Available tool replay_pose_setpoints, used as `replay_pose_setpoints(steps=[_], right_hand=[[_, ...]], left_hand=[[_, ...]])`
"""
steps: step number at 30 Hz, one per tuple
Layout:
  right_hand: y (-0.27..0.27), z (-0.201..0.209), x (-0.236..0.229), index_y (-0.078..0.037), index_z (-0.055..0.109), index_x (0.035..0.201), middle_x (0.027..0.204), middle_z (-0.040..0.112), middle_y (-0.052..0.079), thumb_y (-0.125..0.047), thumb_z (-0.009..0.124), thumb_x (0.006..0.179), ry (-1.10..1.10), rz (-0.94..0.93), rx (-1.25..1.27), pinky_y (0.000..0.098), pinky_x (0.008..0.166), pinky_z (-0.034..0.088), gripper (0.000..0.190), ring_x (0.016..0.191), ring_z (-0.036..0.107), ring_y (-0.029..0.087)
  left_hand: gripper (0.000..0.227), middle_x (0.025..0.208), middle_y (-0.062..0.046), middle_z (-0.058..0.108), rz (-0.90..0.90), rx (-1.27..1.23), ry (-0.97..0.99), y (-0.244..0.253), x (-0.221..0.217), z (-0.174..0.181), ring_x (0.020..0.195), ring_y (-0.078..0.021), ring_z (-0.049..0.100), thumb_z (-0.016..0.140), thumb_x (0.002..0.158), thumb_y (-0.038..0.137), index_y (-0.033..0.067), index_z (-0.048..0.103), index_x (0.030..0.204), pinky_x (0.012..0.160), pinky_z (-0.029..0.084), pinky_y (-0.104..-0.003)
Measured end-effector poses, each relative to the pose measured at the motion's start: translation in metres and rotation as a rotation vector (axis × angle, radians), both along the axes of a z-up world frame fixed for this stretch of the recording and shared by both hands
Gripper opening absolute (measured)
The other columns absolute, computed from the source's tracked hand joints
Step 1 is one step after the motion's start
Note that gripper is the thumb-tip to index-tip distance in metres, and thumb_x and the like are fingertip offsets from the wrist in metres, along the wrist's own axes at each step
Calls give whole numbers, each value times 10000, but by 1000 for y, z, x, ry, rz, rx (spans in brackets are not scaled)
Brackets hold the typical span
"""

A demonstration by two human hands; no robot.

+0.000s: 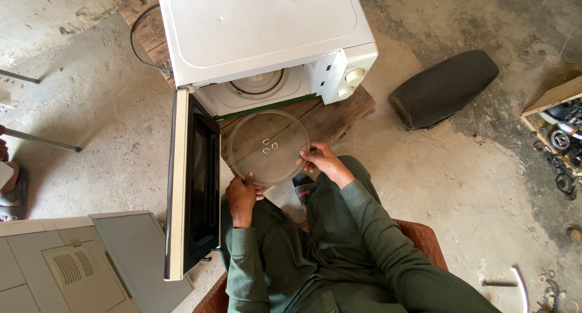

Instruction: The person opens a white microwave, removes the glass turntable, and wipes the interior walls and control panel area with a cloth. The turntable is set aside on the table. The person continues wiping the interior surfaces throughout the clip.

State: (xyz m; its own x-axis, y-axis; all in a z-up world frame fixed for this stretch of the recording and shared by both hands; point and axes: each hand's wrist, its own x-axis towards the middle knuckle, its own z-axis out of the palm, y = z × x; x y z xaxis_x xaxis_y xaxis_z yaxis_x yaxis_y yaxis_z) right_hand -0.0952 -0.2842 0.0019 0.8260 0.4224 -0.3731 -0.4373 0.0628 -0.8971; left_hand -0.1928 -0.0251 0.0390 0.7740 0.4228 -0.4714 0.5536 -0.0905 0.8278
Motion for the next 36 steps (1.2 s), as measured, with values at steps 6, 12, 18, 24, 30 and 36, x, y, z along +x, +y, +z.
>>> replay_pose_setpoints(steps=[6, 12, 18, 24, 30, 36], right_hand=[[4, -6, 9, 68, 701, 936, 784, 751, 158, -153, 766, 921, -77, -91, -139, 298, 577, 617, 231, 632, 735, 177], [9, 9, 17, 94, 706, 834, 678, 736, 151, -193, 818, 874, -181, -41, -409, 285, 490, 622, 310, 561, 736, 175], [11, 40, 20, 51, 737, 816, 671, 741, 154, -242, 792, 910, -302, -62, -633, 286, 452, 586, 313, 517, 722, 156], [34, 60, 55, -26, 762, 1009, 926, 765, 129, -122, 703, 956, -780, -154, -808, 337, 614, 583, 125, 683, 711, 191], [86, 67, 114, -14, 741, 1131, 1211, 705, 150, 93, 643, 835, -1208, -53, -891, 402, 969, 547, 330, 1097, 646, 312], [112, 63, 153, -15, 733, 1108, 1195, 695, 165, 96, 633, 716, -1315, 140, -1010, 513, 979, 450, 419, 1183, 580, 370]], left_hand=[[391, 712, -167, 722, 2, 46, 19, 1, 7, 7, 548, -211, 707, 629, 1014, 230, -112, 657, 826, 476, 619, -331], [414, 687, -165, 713, -11, 93, 83, -3, 10, 22, 530, -209, 695, 648, 1009, 239, -114, 656, 793, 467, 610, -323], [520, 679, -193, 718, -140, 320, 227, -2, 9, 43, 546, -283, 712, 627, 1024, 356, -86, 680, 755, 562, 589, -378], [391, 740, -236, 704, -182, 857, -35, -10, 17, 69, 694, -405, 721, 655, 1008, 350, -37, 659, 951, 612, 584, -470], [262, 939, -214, 722, -204, 587, -297, -21, 33, 100, 804, -348, 739, 651, 994, 209, -24, 616, 1108, 689, 577, -451], [247, 1044, -217, 705, -177, 402, -496, -23, 44, 100, 947, -333, 735, 617, 992, 132, -31, 586, 1175, 796, 590, -425]])
